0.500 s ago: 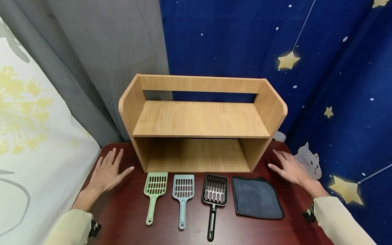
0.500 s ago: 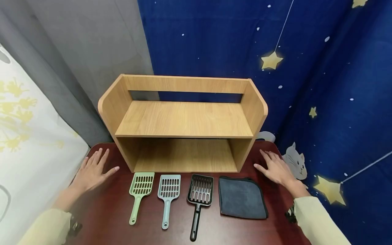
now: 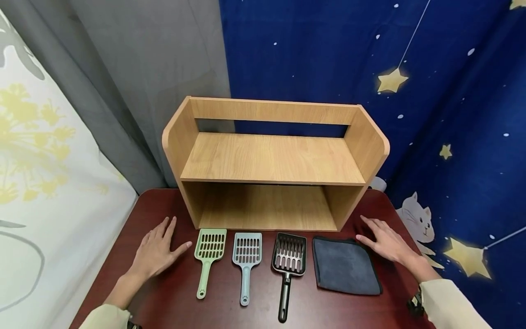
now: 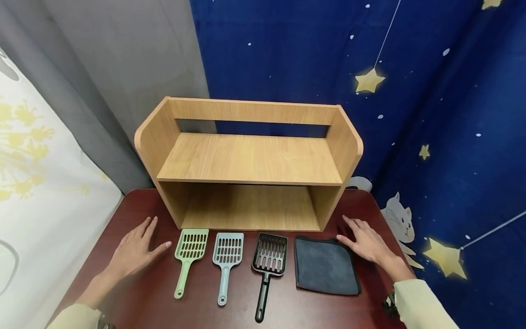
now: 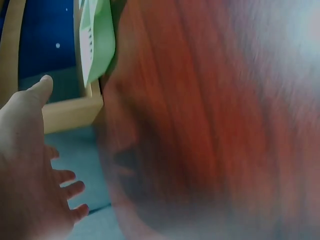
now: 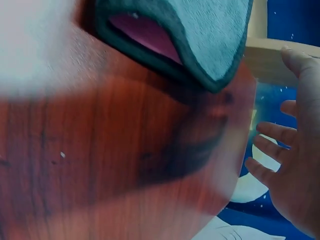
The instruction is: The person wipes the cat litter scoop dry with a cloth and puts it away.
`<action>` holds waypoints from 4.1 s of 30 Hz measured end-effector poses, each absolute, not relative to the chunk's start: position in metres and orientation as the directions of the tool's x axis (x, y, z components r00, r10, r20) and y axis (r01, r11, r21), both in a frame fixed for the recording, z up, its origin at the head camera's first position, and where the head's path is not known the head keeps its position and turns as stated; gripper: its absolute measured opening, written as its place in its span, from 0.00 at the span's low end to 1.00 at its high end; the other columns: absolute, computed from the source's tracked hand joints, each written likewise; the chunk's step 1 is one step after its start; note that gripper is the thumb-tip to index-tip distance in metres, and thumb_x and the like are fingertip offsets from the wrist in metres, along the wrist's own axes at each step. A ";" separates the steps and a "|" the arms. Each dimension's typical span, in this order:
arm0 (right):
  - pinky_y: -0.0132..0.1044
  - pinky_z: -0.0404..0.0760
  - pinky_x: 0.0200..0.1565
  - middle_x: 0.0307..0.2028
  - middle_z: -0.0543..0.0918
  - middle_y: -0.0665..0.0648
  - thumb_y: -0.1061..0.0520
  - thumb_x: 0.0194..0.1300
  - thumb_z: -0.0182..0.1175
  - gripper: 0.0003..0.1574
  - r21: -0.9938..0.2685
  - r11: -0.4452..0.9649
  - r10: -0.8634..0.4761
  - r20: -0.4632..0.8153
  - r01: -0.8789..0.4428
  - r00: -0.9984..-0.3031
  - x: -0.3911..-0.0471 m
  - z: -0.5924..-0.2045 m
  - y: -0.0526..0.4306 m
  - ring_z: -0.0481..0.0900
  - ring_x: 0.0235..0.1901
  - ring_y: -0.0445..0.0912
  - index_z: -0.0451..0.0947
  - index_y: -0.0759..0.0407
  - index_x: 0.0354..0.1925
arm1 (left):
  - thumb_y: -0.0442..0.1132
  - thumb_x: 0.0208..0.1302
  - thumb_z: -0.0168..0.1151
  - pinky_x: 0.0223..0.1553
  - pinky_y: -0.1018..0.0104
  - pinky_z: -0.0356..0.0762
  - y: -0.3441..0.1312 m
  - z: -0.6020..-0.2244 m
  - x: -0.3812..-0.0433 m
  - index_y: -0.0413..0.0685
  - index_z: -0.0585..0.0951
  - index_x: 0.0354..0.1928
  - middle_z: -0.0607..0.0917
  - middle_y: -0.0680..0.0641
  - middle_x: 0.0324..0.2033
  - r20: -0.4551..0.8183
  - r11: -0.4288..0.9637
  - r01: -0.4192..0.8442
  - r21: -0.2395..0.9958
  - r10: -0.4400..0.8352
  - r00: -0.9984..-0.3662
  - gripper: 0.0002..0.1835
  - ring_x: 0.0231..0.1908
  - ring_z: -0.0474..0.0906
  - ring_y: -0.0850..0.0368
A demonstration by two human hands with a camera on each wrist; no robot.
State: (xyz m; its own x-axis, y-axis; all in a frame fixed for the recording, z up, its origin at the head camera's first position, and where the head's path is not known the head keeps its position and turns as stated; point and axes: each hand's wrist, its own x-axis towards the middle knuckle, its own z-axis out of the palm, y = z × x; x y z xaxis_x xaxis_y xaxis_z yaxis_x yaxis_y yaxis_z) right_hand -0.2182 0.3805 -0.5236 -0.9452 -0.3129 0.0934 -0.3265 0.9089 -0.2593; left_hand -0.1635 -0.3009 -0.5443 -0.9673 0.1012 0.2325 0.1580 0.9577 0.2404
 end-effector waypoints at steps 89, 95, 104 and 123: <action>0.45 0.78 0.54 0.62 0.73 0.64 0.72 0.69 0.52 0.30 -0.999 0.018 -0.633 -0.033 0.028 -0.773 -0.202 -0.467 0.343 0.77 0.57 0.53 0.62 0.72 0.67 | 0.40 0.52 0.75 0.24 0.55 0.72 -0.231 -0.537 -0.118 0.48 0.85 0.40 0.84 0.51 0.28 0.250 0.865 0.091 0.493 -0.041 -0.967 0.13 0.27 0.79 0.55; 0.32 0.76 0.53 0.61 0.76 0.58 0.66 0.64 0.62 0.28 -0.965 0.176 -0.481 0.086 -0.193 -0.872 -0.192 -0.450 0.319 0.74 0.58 0.42 0.72 0.66 0.62 | 0.40 0.52 0.75 0.25 0.54 0.73 -0.218 -0.514 -0.127 0.48 0.85 0.42 0.86 0.50 0.31 0.261 0.860 0.128 0.493 -0.006 -0.965 0.14 0.29 0.80 0.55; 0.36 0.82 0.41 0.58 0.78 0.57 0.57 0.60 0.69 0.28 -0.938 0.235 -0.355 0.159 -0.253 -0.921 -0.185 -0.432 0.267 0.82 0.42 0.44 0.77 0.55 0.59 | 0.40 0.52 0.75 0.28 0.59 0.73 -0.185 -0.488 -0.139 0.52 0.86 0.40 0.85 0.56 0.30 0.251 0.836 0.193 0.514 0.068 -0.966 0.13 0.27 0.77 0.60; 0.32 0.76 0.49 0.47 0.85 0.41 0.54 0.52 0.75 0.25 -0.685 0.522 -0.339 0.380 -0.509 -0.860 -0.197 -0.422 0.169 0.81 0.49 0.38 0.84 0.39 0.49 | 0.40 0.48 0.77 0.30 0.62 0.78 -0.121 -0.478 -0.160 0.48 0.88 0.42 0.89 0.52 0.35 0.351 0.789 0.393 0.472 0.241 -0.905 0.16 0.32 0.83 0.60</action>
